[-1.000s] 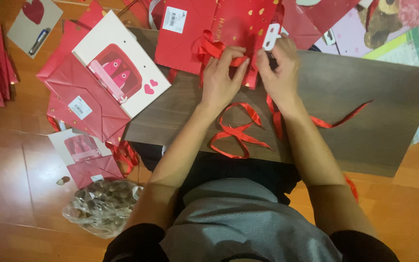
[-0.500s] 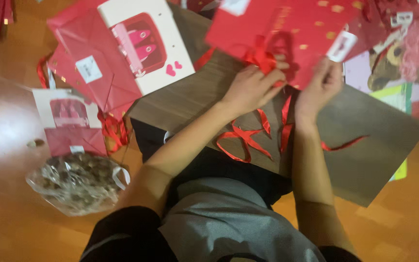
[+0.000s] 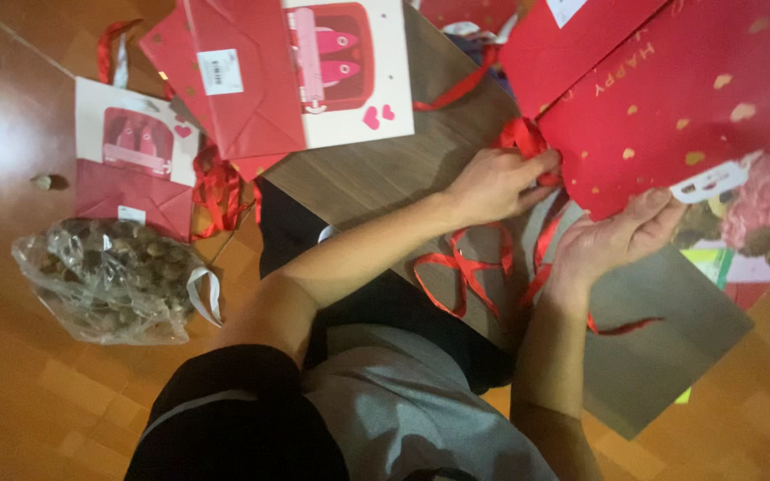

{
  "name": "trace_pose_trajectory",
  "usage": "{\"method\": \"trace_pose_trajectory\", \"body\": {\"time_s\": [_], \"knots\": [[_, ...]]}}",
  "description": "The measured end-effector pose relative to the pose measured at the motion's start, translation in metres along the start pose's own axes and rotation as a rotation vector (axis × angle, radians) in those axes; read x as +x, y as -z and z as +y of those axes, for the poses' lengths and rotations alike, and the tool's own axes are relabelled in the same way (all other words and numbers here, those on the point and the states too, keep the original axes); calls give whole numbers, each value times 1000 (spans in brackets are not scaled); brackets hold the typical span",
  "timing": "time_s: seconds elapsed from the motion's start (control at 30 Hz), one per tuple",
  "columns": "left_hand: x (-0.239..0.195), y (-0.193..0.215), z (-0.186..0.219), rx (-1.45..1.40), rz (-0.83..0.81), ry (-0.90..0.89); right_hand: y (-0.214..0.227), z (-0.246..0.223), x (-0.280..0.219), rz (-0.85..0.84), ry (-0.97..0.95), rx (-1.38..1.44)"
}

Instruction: The person ties red ribbons onto red Valentine's Day gift bags and envelopes, then gathers the ribbons into a bundle. They handle multiple bags and envelopes, threading ribbons through slots and tying them into bows.

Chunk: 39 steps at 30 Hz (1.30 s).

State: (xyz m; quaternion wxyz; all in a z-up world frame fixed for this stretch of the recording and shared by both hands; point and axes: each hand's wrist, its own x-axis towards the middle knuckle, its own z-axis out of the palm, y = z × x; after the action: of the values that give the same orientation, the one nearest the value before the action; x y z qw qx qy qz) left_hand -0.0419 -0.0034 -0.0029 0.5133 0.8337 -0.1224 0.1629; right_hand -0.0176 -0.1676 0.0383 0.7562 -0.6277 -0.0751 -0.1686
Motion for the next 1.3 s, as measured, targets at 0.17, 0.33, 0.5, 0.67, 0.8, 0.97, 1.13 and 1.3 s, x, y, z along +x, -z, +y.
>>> {"method": "trace_pose_trajectory", "body": {"time_s": [0.17, 0.33, 0.5, 0.67, 0.8, 0.97, 1.13, 1.3], "knots": [[-7, 17, 20, -161, 207, 55, -30, -9, 3, 10, -26, 203], [-36, 43, 26, -225, 453, -164, -46, 5, -4, -45, -176, 186], [-82, 80, 17, 61, 209, -217, -78, 29, -37, -112, -459, 237], [-112, 123, 24, 224, 371, -301, -113, 36, -57, -279, -548, 263], [-101, 138, 28, 316, 511, -247, -133, 39, -55, -310, -612, 288], [-79, 148, 25, 275, 567, -248, -143, 52, -35, -519, -434, -79], [-54, 135, 33, 103, 482, -155, -120, 51, -14, -399, -434, -2], [-25, 115, 44, -200, 157, 152, -91, 33, 8, -433, -330, -60]]}}
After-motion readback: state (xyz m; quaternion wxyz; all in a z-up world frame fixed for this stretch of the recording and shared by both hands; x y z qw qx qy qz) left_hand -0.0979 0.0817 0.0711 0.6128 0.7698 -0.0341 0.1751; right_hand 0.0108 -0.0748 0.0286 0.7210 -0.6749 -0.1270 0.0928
